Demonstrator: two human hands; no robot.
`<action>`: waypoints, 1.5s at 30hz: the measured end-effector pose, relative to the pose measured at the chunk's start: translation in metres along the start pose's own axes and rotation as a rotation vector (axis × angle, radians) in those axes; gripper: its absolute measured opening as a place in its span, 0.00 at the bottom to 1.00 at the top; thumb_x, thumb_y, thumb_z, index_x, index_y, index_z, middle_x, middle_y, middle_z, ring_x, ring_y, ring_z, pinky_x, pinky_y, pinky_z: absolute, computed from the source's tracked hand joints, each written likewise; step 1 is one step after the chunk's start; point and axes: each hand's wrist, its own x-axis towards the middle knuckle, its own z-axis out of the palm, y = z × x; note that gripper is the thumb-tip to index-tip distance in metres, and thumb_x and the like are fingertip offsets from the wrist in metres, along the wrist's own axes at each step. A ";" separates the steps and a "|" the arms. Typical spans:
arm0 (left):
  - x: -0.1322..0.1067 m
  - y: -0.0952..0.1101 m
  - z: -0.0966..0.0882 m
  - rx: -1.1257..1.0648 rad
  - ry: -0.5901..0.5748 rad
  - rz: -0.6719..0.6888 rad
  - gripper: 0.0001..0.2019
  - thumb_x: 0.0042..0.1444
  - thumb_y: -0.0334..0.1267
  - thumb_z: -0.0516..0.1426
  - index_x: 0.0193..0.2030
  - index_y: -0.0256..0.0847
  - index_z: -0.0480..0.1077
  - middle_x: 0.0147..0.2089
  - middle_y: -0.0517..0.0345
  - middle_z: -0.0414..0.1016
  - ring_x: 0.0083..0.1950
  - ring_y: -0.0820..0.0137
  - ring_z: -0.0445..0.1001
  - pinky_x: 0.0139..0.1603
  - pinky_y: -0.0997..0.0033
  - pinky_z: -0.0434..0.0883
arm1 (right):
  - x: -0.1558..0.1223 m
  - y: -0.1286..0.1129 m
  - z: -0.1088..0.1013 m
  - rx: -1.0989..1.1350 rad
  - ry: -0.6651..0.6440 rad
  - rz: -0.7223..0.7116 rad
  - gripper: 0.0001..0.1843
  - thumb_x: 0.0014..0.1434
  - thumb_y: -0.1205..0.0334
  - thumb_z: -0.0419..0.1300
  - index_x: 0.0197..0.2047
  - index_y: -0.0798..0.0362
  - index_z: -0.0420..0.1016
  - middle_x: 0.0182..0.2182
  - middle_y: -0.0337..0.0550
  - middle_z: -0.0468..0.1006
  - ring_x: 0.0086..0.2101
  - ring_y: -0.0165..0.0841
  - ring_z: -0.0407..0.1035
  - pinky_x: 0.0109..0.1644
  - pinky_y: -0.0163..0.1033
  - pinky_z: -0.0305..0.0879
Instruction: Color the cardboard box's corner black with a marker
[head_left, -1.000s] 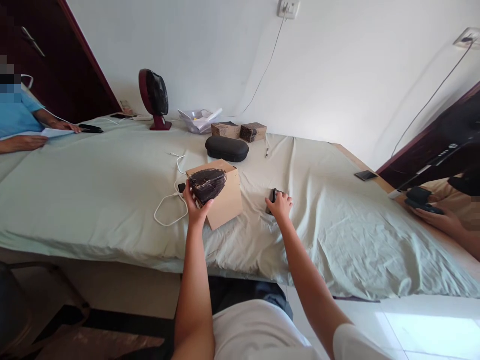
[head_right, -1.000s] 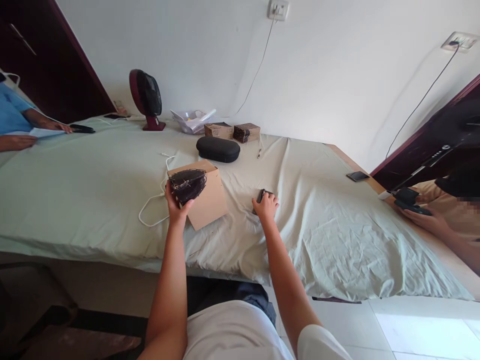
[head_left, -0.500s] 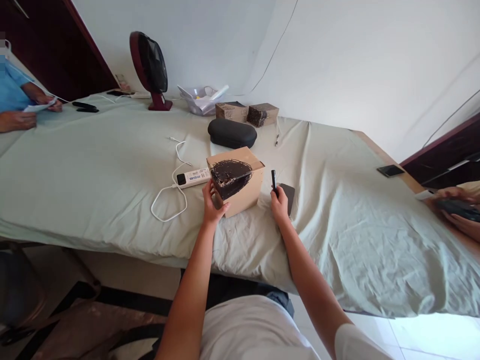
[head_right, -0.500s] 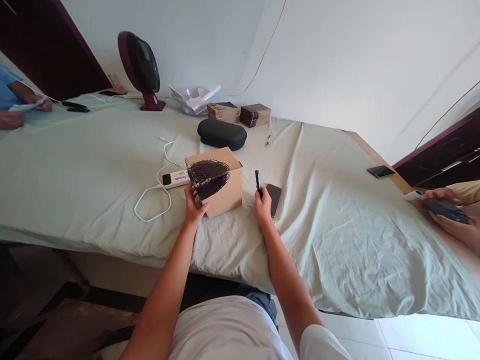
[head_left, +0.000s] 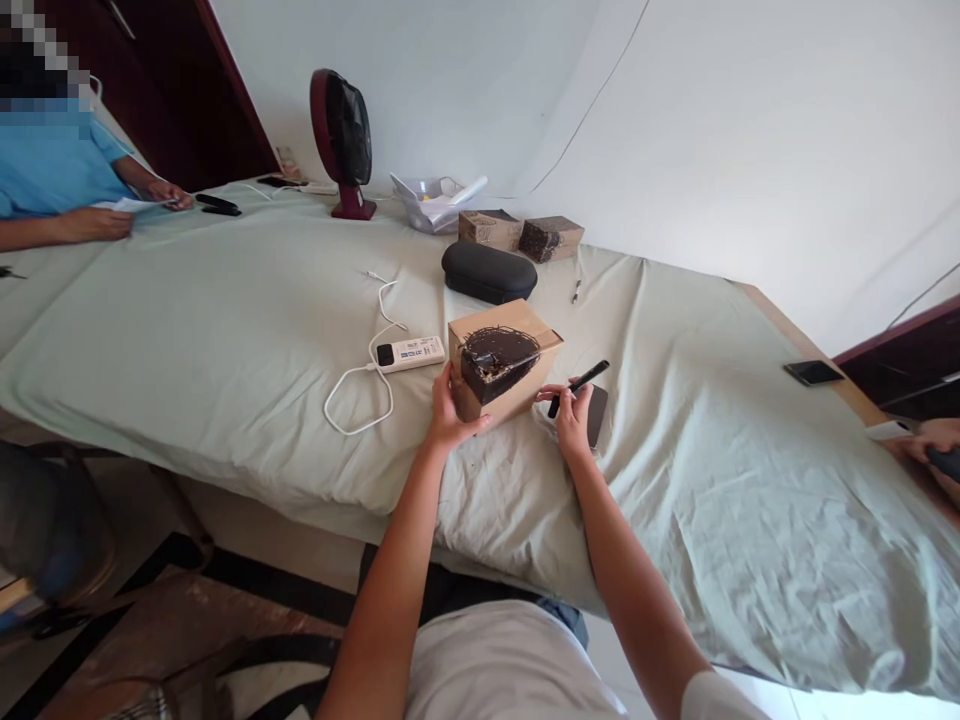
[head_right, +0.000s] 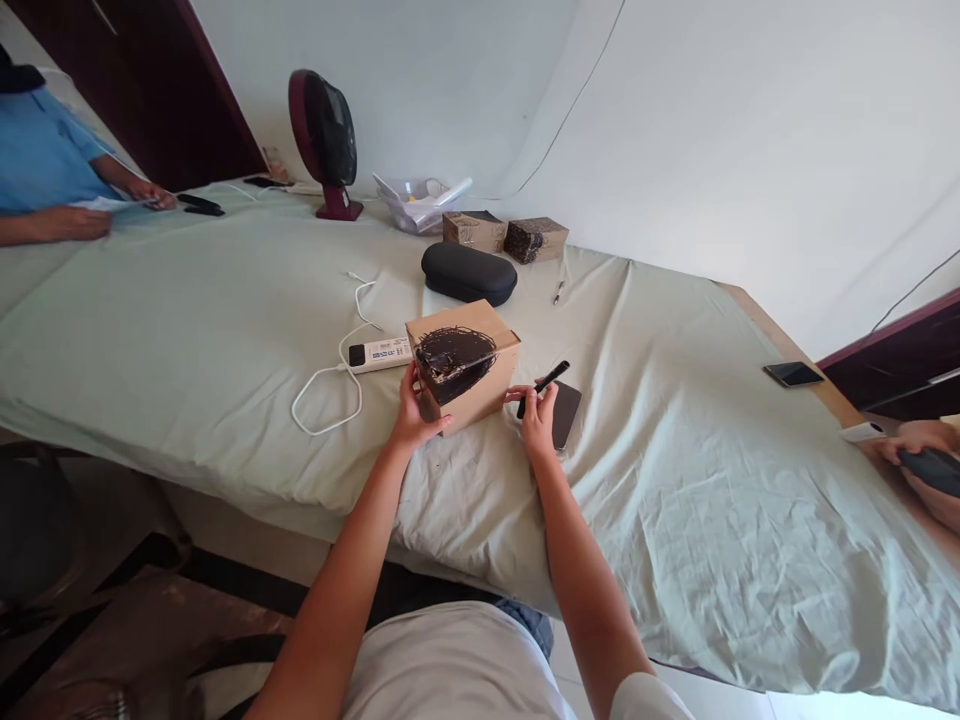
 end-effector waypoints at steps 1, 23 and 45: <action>-0.001 0.001 0.000 0.014 0.006 0.009 0.63 0.41 0.54 0.75 0.80 0.45 0.47 0.74 0.33 0.56 0.77 0.42 0.59 0.74 0.41 0.63 | -0.001 0.000 0.000 0.005 -0.009 -0.004 0.16 0.74 0.42 0.46 0.50 0.45 0.50 0.40 0.43 0.81 0.34 0.36 0.80 0.52 0.49 0.74; -0.008 0.045 -0.003 0.357 0.323 0.186 0.54 0.42 0.57 0.73 0.75 0.43 0.63 0.68 0.37 0.56 0.71 0.38 0.59 0.73 0.36 0.62 | -0.024 -0.025 -0.015 -0.300 0.205 -0.315 0.19 0.69 0.43 0.58 0.43 0.49 0.80 0.40 0.48 0.78 0.45 0.43 0.74 0.54 0.53 0.73; 0.016 0.086 0.009 0.718 0.401 -0.048 0.45 0.53 0.53 0.68 0.71 0.32 0.59 0.60 0.33 0.62 0.64 0.42 0.66 0.64 0.41 0.69 | 0.016 -0.128 0.106 -0.205 0.053 -0.990 0.04 0.64 0.67 0.60 0.40 0.47 0.70 0.26 0.36 0.73 0.25 0.32 0.67 0.33 0.41 0.64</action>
